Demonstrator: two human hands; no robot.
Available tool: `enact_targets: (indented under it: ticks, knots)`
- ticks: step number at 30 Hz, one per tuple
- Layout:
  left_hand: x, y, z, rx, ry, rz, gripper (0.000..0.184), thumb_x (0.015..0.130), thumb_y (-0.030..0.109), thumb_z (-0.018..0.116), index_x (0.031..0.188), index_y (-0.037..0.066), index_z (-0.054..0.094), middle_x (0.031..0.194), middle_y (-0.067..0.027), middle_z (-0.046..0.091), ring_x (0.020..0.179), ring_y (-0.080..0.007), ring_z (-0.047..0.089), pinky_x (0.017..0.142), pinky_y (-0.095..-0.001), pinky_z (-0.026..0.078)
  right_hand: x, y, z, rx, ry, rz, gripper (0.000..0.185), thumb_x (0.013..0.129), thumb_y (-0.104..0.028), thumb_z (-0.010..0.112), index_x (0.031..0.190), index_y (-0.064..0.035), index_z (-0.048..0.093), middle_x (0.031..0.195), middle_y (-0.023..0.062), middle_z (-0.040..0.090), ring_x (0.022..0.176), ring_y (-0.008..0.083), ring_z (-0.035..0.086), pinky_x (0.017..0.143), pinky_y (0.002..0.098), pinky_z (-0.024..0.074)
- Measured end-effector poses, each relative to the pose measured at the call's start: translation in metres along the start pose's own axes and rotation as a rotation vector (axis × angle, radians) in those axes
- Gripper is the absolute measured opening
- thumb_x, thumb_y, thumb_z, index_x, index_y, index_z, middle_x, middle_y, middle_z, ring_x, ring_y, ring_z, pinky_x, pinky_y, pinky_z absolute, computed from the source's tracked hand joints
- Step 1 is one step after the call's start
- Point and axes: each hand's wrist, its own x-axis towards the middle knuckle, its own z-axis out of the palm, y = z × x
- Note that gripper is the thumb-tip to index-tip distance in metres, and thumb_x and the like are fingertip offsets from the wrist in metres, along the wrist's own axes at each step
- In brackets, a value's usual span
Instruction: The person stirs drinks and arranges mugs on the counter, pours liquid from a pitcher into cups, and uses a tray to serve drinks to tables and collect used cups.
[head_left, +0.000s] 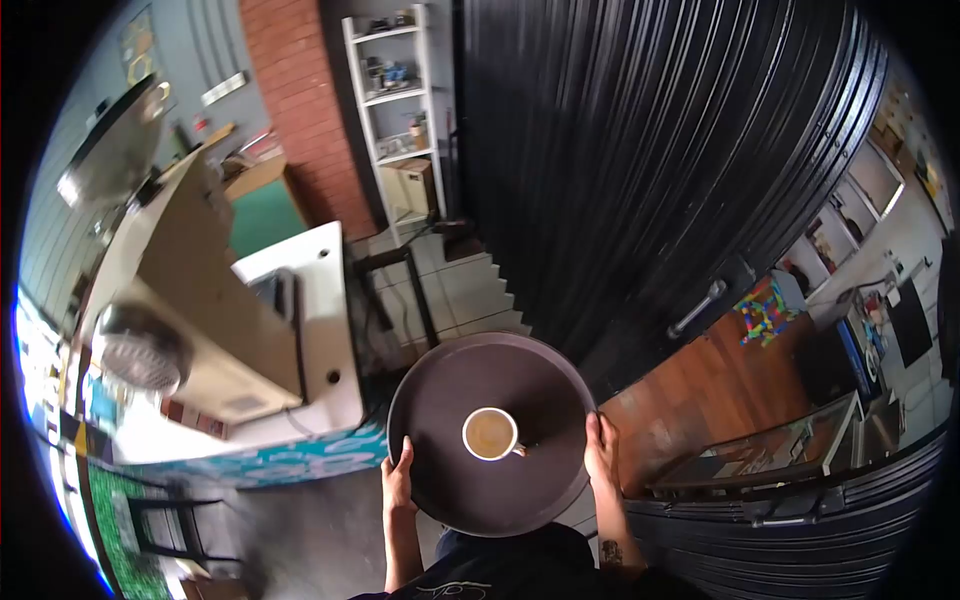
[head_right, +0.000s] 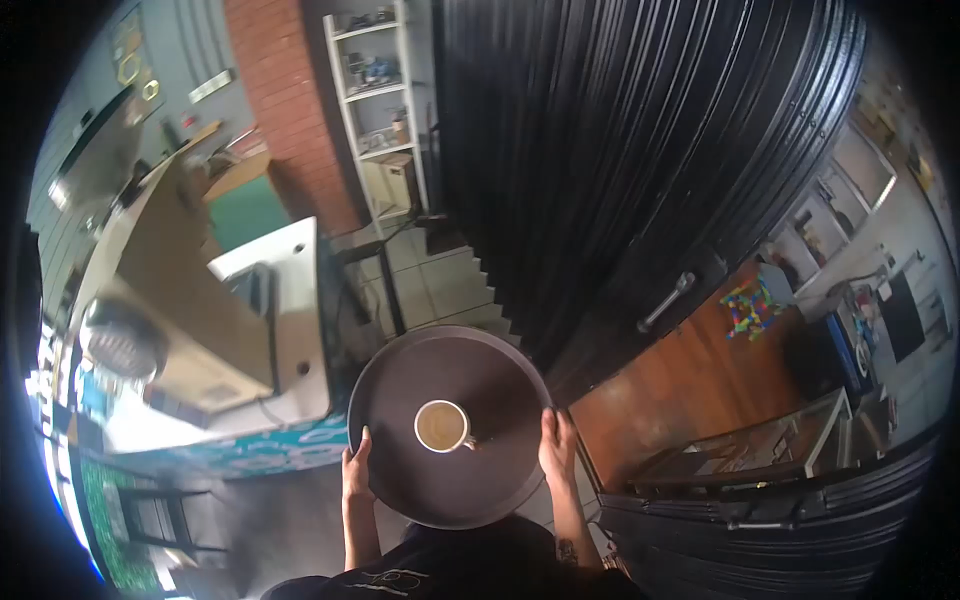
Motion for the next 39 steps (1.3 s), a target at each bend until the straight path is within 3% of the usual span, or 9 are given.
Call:
enact_targets:
  ticks: [1,2,13,19,21,22,25,36,39]
  knots:
    - [0.011,0.018,0.033,0.03,0.107,-0.029,0.045,0.089,0.036,0.072,0.115,0.003,0.057,0.097,-0.0059,0.064,0.083,-0.0195,0.063,0.072,-0.0341,0.054,0.031,-0.016,0.002,-0.028,0.017,0.004,0.037,0.101,-0.031,0.049,0.092,0.004,0.054,0.082,0.0201,0.056,0.081,0.0289,0.054,0.076,0.04,0.0435]
    - [0.032,0.023,0.05,-0.107,-0.052,0.014,0.045,0.089,0.037,0.072,0.116,0.004,0.056,0.096,-0.005,0.063,0.082,-0.0179,0.062,0.069,-0.0332,0.053,0.065,-0.011,0.015,0.023,0.068,-0.152,0.034,0.101,-0.024,0.051,0.079,0.0007,0.048,0.066,0.0042,0.041,0.066,0.0114,0.037,0.059,0.0312,0.0336]
    - [0.145,0.109,0.185,-0.192,0.148,-0.052,0.051,0.089,0.039,0.071,0.117,0.0,0.056,0.106,-0.0099,0.064,0.096,-0.0192,0.062,0.075,-0.0342,0.054,0.281,-0.057,0.085,0.149,-0.138,-0.072,0.036,0.102,-0.025,0.05,0.075,-0.0013,0.043,0.07,-0.0025,0.033,0.069,0.0084,0.033,0.06,0.0276,0.031]
    - [0.248,0.125,0.235,-0.345,-0.045,0.117,0.037,0.094,0.034,0.061,0.102,-0.002,0.065,0.092,-0.0073,0.066,0.081,-0.0176,0.064,0.07,-0.0321,0.053,0.413,-0.054,0.158,0.101,-0.313,-0.046,0.034,0.101,-0.029,0.05,0.09,0.002,0.059,0.074,0.0023,0.05,0.076,0.0119,0.047,0.071,0.0279,0.0406]
    - [0.292,0.145,0.262,-0.374,0.02,0.199,0.033,0.093,0.03,0.062,0.101,-0.002,0.065,0.092,-0.0072,0.066,0.078,-0.0159,0.064,0.068,-0.0313,0.053,0.463,-0.065,0.202,0.04,-0.178,-0.005,0.043,0.1,-0.037,0.052,0.111,0.0036,0.063,0.099,0.0136,0.063,0.104,0.0229,0.058,0.093,0.0328,0.0433]
    - [0.31,0.148,0.266,-0.516,-0.097,0.165,0.031,0.092,0.027,0.063,0.103,-0.002,0.064,0.093,-0.0077,0.066,0.077,-0.0165,0.064,0.069,-0.0316,0.053,0.486,-0.063,0.209,-0.192,-0.246,0.141,0.06,0.097,-0.046,0.052,0.132,0.003,0.053,0.134,0.0212,0.051,0.133,0.031,0.042,0.111,0.0377,0.0315]
    - [0.317,0.203,0.302,-0.508,0.098,0.16,0.028,0.092,0.023,0.063,0.104,-0.002,0.064,0.093,-0.0071,0.066,0.077,-0.0156,0.064,0.072,-0.0299,0.053,0.532,-0.113,0.252,-0.103,-0.352,0.216,0.066,0.096,-0.051,0.052,0.136,0.0023,0.048,0.143,0.0196,0.041,0.136,0.0295,0.037,0.112,0.0388,0.0301]
    - [0.493,0.288,0.302,-0.55,0.312,0.196,0.023,0.094,0.02,0.063,0.101,-0.001,0.066,0.09,-0.0049,0.067,0.082,-0.0133,0.064,0.073,-0.029,0.052,0.671,-0.184,0.479,-0.064,-0.573,0.004,0.056,0.099,-0.045,0.051,0.129,0.002,0.055,0.126,0.0168,0.049,0.129,0.0264,0.04,0.109,0.0382,0.0305]
    - [0.542,0.321,0.287,-0.504,0.469,0.209,0.023,0.095,0.022,0.062,0.099,-0.001,0.066,0.087,-0.0054,0.068,0.079,-0.0131,0.065,0.069,-0.0291,0.053,0.712,-0.179,0.559,0.075,-0.858,-0.126,0.043,0.101,-0.035,0.052,0.115,0.0046,0.062,0.109,0.0105,0.062,0.106,0.0178,0.053,0.094,0.033,0.0415]
